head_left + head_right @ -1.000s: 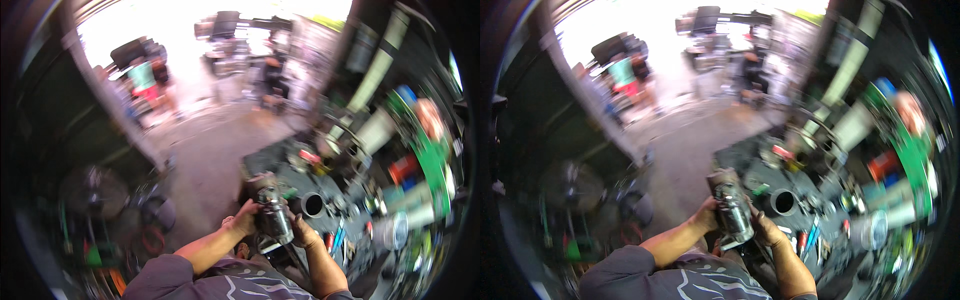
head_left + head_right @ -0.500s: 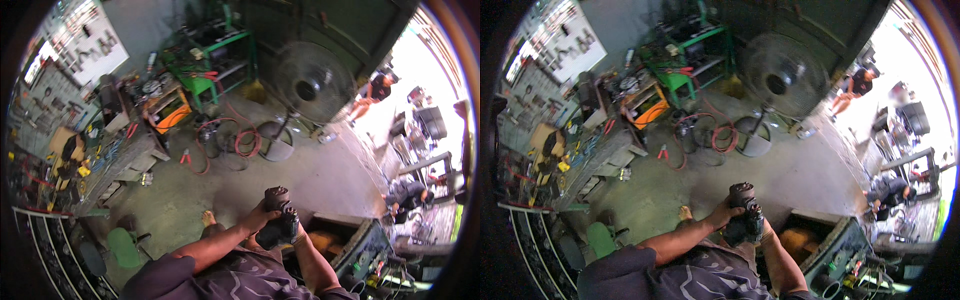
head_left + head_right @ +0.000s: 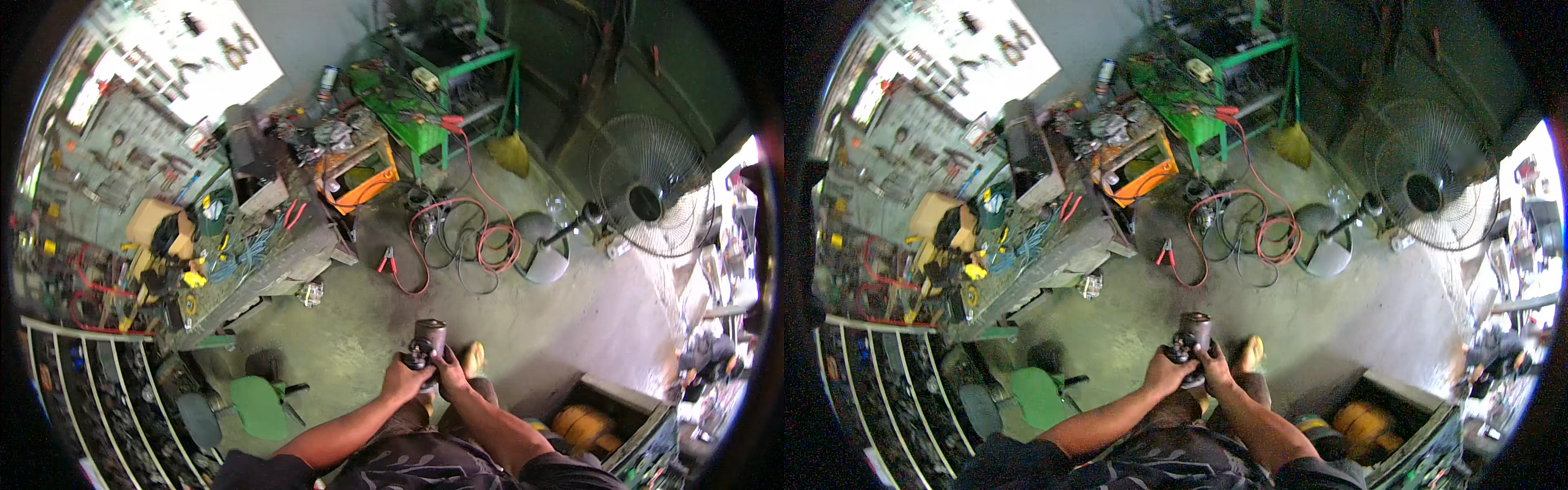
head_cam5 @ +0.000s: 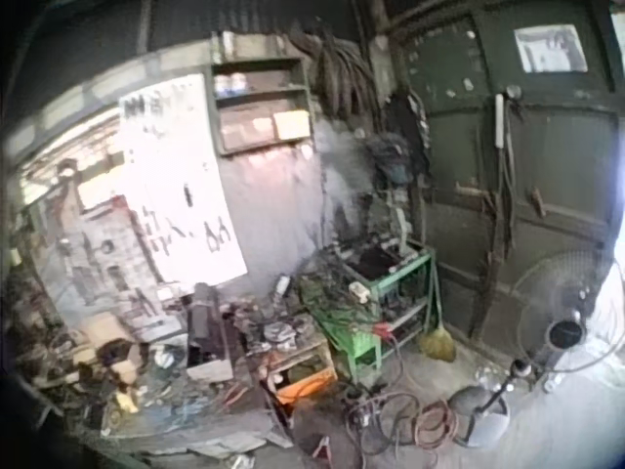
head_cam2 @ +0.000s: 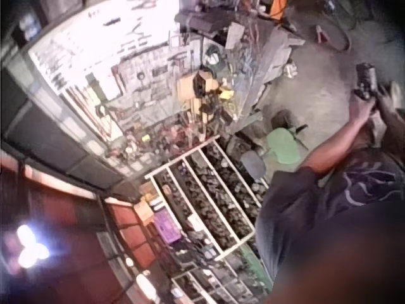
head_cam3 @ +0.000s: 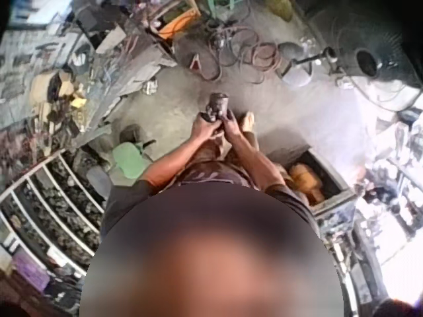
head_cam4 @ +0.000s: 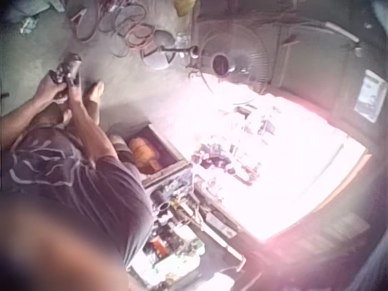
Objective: The person disassembles a small electric motor on a workbench, using a screwdriver and pliers to remove components. They then move to the floor and use a welding tool to create sparks on a metal part.
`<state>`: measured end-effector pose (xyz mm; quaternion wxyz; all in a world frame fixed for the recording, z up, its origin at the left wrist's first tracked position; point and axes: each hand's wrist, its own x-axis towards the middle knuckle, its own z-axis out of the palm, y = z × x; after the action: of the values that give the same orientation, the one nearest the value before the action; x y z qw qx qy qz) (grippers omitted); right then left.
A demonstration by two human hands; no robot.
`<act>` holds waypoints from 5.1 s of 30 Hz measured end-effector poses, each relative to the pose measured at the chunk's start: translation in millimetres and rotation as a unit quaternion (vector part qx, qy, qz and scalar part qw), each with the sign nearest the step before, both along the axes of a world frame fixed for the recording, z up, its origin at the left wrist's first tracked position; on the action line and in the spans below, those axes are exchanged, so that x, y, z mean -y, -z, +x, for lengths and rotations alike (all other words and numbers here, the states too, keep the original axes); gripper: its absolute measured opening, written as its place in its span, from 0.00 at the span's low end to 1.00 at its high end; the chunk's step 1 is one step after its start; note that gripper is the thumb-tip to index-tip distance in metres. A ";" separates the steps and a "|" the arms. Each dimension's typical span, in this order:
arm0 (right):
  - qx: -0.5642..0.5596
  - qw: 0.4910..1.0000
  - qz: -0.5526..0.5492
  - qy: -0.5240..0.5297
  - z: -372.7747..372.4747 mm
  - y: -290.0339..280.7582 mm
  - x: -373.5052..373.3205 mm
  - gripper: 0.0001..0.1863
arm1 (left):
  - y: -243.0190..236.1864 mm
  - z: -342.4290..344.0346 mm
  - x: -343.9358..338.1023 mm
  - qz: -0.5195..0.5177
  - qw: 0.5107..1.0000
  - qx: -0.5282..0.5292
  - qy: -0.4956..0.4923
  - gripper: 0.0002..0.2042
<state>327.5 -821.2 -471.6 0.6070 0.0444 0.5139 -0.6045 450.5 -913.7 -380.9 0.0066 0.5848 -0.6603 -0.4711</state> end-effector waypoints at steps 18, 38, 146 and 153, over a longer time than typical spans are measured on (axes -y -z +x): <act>-0.382 0.729 0.262 -0.504 -84.9 411.9 309.8 0.44 | 427.4 79.8 267.5 -0.052 0.987 0.149 -0.028 0.26; -0.598 0.603 0.267 -0.456 -102.0 653.8 277.9 0.39 | 646.6 10.3 417.4 -0.082 0.962 0.209 0.156 0.24; -0.380 0.784 0.033 -0.490 -186.0 549.7 415.8 0.22 | 649.9 -75.8 433.1 -0.099 0.942 0.271 0.175 0.18; -0.476 0.691 -0.003 -0.544 -183.7 573.2 416.7 0.24 | 671.5 -72.5 436.4 -0.133 0.947 0.246 0.159 0.15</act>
<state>143.8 -1238.0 -1044.7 0.5037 -0.5386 0.6664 -0.1103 377.9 -1350.1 -1052.4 -0.1539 0.5637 -0.7824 -0.2155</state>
